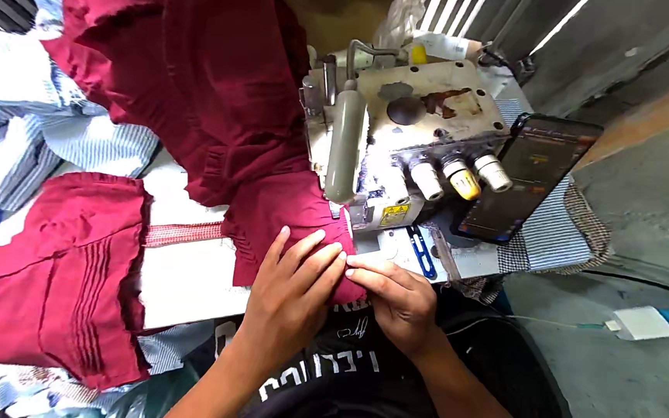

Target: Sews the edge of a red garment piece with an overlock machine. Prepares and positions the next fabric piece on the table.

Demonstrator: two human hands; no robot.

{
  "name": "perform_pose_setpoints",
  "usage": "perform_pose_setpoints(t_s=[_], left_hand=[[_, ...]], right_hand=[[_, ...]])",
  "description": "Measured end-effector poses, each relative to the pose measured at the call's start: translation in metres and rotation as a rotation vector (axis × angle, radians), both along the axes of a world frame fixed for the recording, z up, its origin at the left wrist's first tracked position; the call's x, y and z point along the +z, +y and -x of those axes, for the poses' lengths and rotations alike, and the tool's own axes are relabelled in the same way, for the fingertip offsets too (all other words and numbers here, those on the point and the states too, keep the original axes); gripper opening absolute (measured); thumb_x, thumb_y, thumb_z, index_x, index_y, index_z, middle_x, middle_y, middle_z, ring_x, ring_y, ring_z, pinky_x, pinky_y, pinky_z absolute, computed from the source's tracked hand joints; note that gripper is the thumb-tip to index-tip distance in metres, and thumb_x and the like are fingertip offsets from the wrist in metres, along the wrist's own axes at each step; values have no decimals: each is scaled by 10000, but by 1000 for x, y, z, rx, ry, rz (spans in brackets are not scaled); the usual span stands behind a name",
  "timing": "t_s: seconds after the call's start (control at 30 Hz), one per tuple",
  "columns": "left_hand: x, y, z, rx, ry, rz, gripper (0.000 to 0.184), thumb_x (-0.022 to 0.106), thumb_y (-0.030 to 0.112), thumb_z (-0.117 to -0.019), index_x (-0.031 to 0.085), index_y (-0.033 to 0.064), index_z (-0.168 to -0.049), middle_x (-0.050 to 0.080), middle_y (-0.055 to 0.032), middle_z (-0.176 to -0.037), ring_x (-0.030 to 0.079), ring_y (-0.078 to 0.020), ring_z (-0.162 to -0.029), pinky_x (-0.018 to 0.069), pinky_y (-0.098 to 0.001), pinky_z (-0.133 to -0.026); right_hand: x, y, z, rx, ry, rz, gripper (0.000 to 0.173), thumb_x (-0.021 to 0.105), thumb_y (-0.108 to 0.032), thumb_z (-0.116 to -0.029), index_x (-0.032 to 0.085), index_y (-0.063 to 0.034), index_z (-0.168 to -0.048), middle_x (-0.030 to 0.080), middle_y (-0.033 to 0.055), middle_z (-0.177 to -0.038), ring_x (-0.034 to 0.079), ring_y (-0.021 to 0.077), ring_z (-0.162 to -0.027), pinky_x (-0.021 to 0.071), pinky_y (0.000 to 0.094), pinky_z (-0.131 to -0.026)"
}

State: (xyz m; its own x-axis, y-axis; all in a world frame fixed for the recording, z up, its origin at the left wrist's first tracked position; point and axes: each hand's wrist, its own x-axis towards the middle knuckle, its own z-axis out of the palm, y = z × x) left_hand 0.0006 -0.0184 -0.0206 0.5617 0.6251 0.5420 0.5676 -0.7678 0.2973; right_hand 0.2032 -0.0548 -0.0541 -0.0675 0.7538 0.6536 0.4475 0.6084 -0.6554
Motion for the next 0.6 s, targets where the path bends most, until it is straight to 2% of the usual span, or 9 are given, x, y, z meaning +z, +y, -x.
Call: perform_pose_setpoints(t_s=[0.2, 0.37, 0.47, 0.53, 0.6], left_hand=[[9, 21, 7, -47, -38, 94, 271, 595, 135, -965, 766, 139, -1175, 726, -41, -1267, 593, -252, -1330, 385, -568, -1183], [18, 38, 8, -62, -20, 122, 253, 611, 99, -909, 795, 128, -1080, 731, -44, -1236, 595, -245, -1325, 419, -536, -1167], [18, 42, 10, -72, -35, 128, 244, 617, 97, -908, 795, 121, -1074, 725, -48, -1251, 592, -240, -1329, 423, -539, -1167], [17, 44, 10, -79, -39, 133, 260, 605, 92, -909, 793, 121, -1086, 722, -42, -1263, 591, -231, -1333, 430, -534, -1167], [17, 47, 12, -86, -46, 133, 255, 598, 94, -909, 793, 121, -1071, 723, -40, -1258, 600, -217, -1322, 435, -528, -1165]], right_hand=[[4, 15, 4, -48, -31, -12, 203, 583, -9, -994, 772, -55, -1048, 762, 125, -1136, 721, 170, -1106, 593, 287, -945], [5, 24, 10, -73, -22, -7, 188, 607, -14, -986, 785, -52, -1035, 764, 128, -1126, 722, 175, -1100, 592, 291, -945], [4, 27, 13, -86, -20, -4, 187, 610, -18, -984, 786, -49, -1040, 762, 127, -1129, 723, 179, -1097, 597, 299, -940], [7, 27, 13, -101, -64, 3, 192, 611, -29, -983, 786, -61, -1053, 761, 118, -1140, 728, 180, -1084, 606, 299, -910], [16, 25, 13, -127, -157, -7, 178, 628, -79, -986, 791, -98, -1055, 767, 92, -1130, 741, 169, -1009, 610, 295, -826]])
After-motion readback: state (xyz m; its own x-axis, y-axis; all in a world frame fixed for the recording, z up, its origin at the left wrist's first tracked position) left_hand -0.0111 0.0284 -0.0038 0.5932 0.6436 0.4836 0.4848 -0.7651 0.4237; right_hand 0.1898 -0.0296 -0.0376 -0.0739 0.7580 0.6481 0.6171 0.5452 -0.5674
